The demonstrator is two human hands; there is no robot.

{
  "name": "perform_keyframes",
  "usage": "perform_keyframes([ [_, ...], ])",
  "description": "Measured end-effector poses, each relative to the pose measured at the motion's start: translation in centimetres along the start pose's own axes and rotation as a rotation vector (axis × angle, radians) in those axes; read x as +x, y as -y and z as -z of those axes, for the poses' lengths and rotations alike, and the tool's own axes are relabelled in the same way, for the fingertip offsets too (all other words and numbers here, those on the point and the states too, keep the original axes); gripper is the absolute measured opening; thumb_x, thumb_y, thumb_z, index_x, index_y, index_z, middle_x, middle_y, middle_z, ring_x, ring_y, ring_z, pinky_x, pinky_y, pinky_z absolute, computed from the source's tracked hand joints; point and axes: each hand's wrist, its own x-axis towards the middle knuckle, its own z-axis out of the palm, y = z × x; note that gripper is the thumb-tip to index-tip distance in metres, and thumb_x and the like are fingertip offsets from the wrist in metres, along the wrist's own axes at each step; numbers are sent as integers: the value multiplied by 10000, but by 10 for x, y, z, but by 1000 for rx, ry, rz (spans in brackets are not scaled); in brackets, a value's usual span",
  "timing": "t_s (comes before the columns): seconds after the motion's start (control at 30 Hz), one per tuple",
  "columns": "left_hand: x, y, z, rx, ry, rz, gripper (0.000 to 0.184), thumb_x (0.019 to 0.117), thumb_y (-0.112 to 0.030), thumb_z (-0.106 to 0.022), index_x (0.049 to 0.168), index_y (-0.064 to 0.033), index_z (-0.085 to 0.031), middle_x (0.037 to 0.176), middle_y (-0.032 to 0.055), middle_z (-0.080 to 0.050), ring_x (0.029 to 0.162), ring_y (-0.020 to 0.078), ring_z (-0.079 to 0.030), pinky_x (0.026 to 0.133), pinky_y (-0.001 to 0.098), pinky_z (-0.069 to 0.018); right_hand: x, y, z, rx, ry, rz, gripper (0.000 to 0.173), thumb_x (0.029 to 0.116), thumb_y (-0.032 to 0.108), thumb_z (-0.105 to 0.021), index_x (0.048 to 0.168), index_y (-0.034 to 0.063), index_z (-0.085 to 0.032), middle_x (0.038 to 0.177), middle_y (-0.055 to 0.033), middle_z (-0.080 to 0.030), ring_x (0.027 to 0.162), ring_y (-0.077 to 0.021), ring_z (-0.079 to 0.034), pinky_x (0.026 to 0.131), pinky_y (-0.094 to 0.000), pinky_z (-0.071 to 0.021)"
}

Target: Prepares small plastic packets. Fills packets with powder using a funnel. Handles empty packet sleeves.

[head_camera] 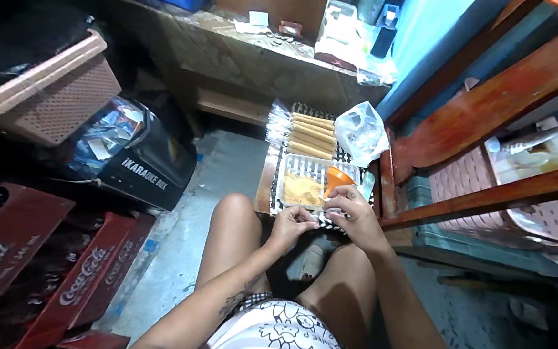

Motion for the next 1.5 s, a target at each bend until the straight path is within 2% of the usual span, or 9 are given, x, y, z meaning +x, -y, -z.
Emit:
perform_keyframes([
  [0.1, -2, -2, -1, -21, 21, -10, 149, 807, 36, -780, 855, -26, -653, 763, -39, -685, 676, 5, -635, 684, 191, -544, 2, 1, -7, -59, -20, -1, 87, 829, -7, -770, 911, 17, -761, 1110, -181, -666, 1026, -308, -647, 876, -455, -560],
  [0.3, -6, -1, 2, -40, 17, -8, 162, 796, 47, -775, 840, -40, -647, 748, -66, -664, 671, -22, -617, 677, 164, -528, 2, -1, -8, -126, -100, 72, 33, 796, 14, -788, 797, 37, -764, 950, -122, -682, 981, -270, -633, 867, -401, -538],
  [0.53, -9, 4, 0, -168, -3, 20, 226, 774, 96, -751, 810, -83, -618, 717, -79, -660, 649, -6, -626, 659, 180, -540, -5, 3, -3, -142, -220, 59, 42, 777, 18, -801, 780, 38, -764, 998, -141, -673, 1032, -270, -617, 912, -384, -521],
  [0.63, -8, 6, 0, -186, 1, 23, 227, 774, 94, -752, 810, -80, -611, 716, -74, -659, 652, 7, -635, 671, 195, -554, -7, 5, 3, -85, -153, 44, 25, 810, 47, -774, 815, 39, -751, 1120, -156, -646, 1108, -236, -608, 953, -351, -526],
  [0.77, -8, 10, -1, -184, 9, 4, 226, 768, 89, -762, 803, -79, -617, 720, -74, -663, 664, 4, -637, 677, 192, -551, -7, 9, -1, -97, -21, 77, 69, 829, 75, -784, 886, 44, -763, 1246, -198, -633, 1140, -321, -613, 951, -460, -533],
  [0.87, -8, 11, -1, -142, 13, -11, 216, 766, 79, -772, 805, -72, -623, 730, -74, -658, 687, -4, -630, 691, 186, -540, -6, 9, -7, -168, -6, 98, 14, 845, 60, -769, 841, 52, -759, 1206, -193, -661, 1118, -357, -627, 924, -494, -541],
  [1.07, -6, 14, 2, -76, 17, -67, 218, 764, 57, -789, 832, -59, -618, 754, -77, -659, 720, -13, -635, 720, 181, -541, -7, 9, -10, -254, -48, 182, 50, 845, 52, -758, 795, 55, -751, 1059, -148, -692, 1056, -320, -645, 909, -439, -546],
  [1.3, -6, 23, 10, 8, 141, -263, 140, 865, -23, -733, 982, 48, -700, 966, 27, -715, 950, 11, -659, 916, 204, -536, -8, 9, -8, -304, -46, 215, 76, 884, 52, -723, 815, 64, -754, 1038, -136, -692, 1104, -312, -638, 951, -419, -536],
  [1.5, -6, 24, 5, -26, 64, -209, 24, 861, 0, -726, 881, 5, -713, 891, -10, -710, 853, -6, -661, 836, 183, -552, -10, 2, -6, -201, 13, 217, 69, 871, 67, -731, 814, 66, -769, 1055, -149, -697, 1080, -300, -639, 953, -406, -528],
])
